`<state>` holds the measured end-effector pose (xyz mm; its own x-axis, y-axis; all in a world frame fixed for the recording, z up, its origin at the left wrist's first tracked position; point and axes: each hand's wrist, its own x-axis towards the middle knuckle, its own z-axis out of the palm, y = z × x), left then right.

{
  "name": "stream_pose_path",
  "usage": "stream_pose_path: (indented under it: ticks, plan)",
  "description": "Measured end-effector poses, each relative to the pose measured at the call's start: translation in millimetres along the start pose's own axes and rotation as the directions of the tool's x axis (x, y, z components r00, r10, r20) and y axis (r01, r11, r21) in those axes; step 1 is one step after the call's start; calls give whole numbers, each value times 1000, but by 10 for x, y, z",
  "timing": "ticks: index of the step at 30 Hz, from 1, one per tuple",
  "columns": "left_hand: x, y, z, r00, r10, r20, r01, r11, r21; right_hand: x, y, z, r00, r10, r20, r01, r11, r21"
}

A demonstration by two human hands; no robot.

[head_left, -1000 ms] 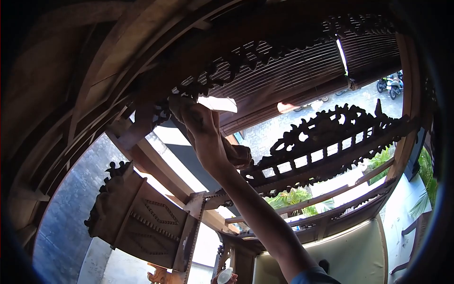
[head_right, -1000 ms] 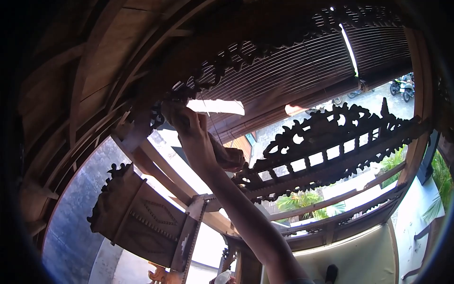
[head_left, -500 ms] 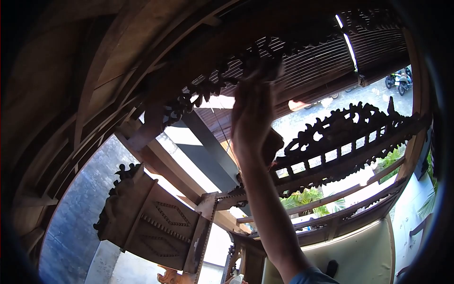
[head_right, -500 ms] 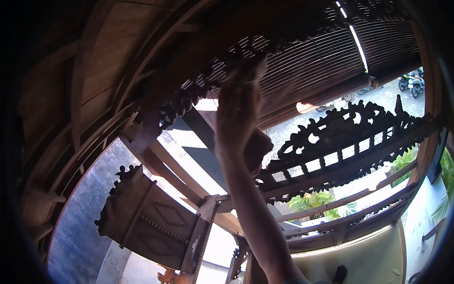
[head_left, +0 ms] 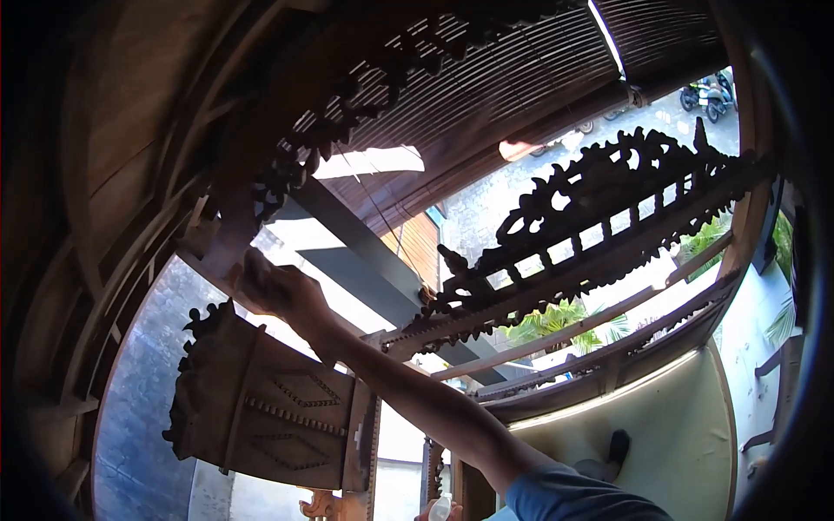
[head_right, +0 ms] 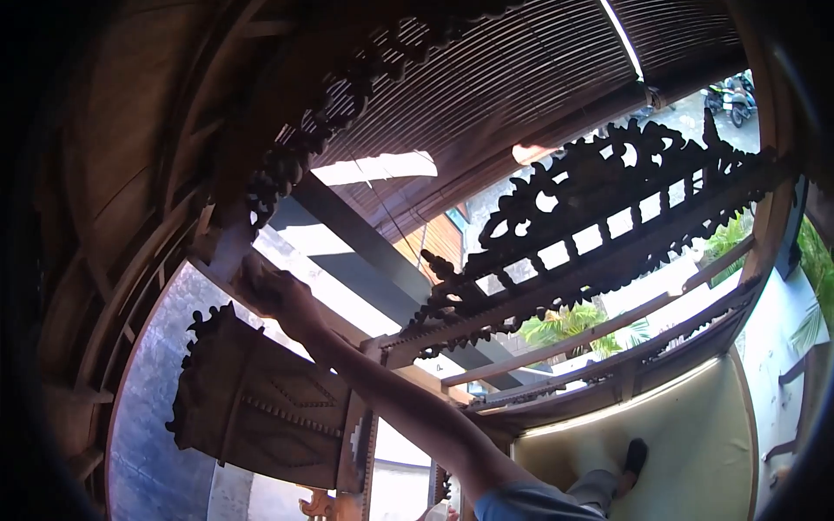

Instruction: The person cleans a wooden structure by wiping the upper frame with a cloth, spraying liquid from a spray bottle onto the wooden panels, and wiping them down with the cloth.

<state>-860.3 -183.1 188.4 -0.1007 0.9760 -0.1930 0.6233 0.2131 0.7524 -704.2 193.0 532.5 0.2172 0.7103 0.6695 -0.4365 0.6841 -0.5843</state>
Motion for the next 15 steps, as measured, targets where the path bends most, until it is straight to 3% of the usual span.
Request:
stream_pose_path:
  ticks: [1, 2, 4, 7, 9, 11, 12, 13, 14, 15]
  plan:
    - [-13, 62, 11, 1000, -10, 7, 10, 1000, 1, -152, 25, -33, 997, -11, 71, 11, 1000, 7]
    - [-3, 144, 30, 994, -104, 29, 103, 994, 20, -346, -91, -151, 977, -214, -12, 211, 970, -123]
    - [24, 177, 64, 978, -201, 62, 199, 979, 43, -657, -378, -433, 969, -241, -59, 230, 960, -158]
    - [96, 36, 149, 995, -22, 101, 18, 999, 46, -1017, -421, -963, 949, -294, -113, 243, 912, -331]
    - [109, -22, 214, 991, 83, 104, -86, 996, 25, -1185, -640, -1430, 915, -398, 61, 306, 589, -747]
    - [141, 180, 203, 984, 47, 173, -70, 989, 128, -1334, -664, -1780, 937, -332, 107, 220, 323, -921]
    - [142, 196, 234, 975, 104, 195, -121, 990, 76, -1394, -628, -1921, 964, -257, 65, 154, 344, -926]
    - [187, 66, 247, 965, 66, 252, -94, 990, 101, -1459, -564, -2060, 983, -180, 19, 84, 361, -929]
    - [162, 131, 259, 957, 67, 282, -105, 987, 124, -1535, -533, -2207, 969, -210, 131, 169, 175, -970]
    - [207, 216, 284, 949, 75, 307, -124, 982, 143, -1587, -508, -2273, 970, -206, 127, 164, 172, -971]
